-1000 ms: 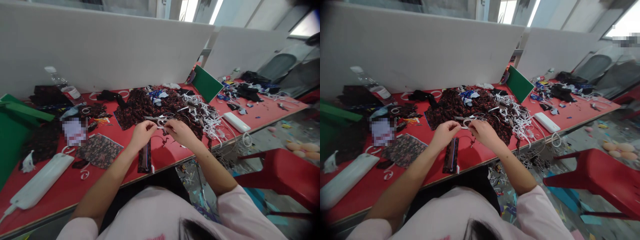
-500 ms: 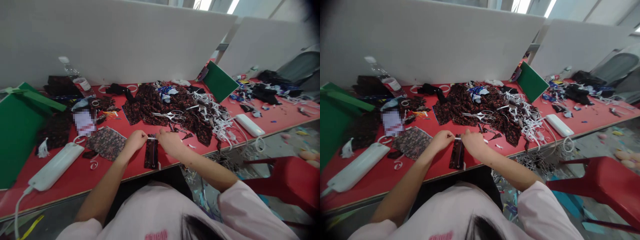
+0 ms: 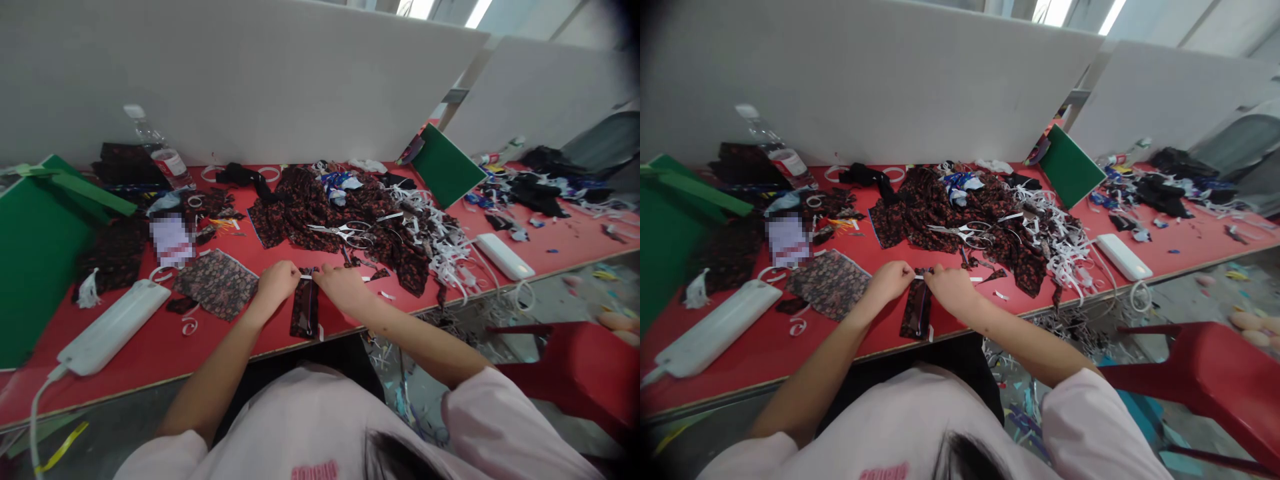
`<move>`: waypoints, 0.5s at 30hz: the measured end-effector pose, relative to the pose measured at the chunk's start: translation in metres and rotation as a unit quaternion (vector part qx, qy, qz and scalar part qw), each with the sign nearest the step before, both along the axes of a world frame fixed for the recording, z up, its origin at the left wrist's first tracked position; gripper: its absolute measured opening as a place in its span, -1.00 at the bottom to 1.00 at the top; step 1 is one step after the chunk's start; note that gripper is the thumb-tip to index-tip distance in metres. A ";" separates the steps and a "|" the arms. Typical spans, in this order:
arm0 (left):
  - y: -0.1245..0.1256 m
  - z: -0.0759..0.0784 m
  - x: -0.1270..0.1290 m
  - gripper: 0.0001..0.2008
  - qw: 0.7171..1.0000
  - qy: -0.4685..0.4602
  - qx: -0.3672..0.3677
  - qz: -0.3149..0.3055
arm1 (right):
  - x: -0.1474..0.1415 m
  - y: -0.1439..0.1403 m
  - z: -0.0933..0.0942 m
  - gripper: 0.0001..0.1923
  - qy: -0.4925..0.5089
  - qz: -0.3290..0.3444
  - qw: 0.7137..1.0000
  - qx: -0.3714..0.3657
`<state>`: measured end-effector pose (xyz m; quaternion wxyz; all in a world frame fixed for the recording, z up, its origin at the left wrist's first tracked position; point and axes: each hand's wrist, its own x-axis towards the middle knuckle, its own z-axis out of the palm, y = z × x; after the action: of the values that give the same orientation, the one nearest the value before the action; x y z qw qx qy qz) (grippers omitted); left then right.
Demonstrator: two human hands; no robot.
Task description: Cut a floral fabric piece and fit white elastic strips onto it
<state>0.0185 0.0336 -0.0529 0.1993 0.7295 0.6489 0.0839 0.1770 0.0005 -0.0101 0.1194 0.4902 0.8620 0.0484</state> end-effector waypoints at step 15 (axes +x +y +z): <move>0.000 0.000 0.006 -0.77 0.999 0.043 -0.006 0.008 | 0.003 0.003 -0.008 -0.74 -0.001 0.017 1.000 -0.013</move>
<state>0.0248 0.0338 -0.0533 0.1748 0.7260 0.6632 0.0497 0.1805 0.0031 -0.0180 0.1253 0.4738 0.8708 0.0397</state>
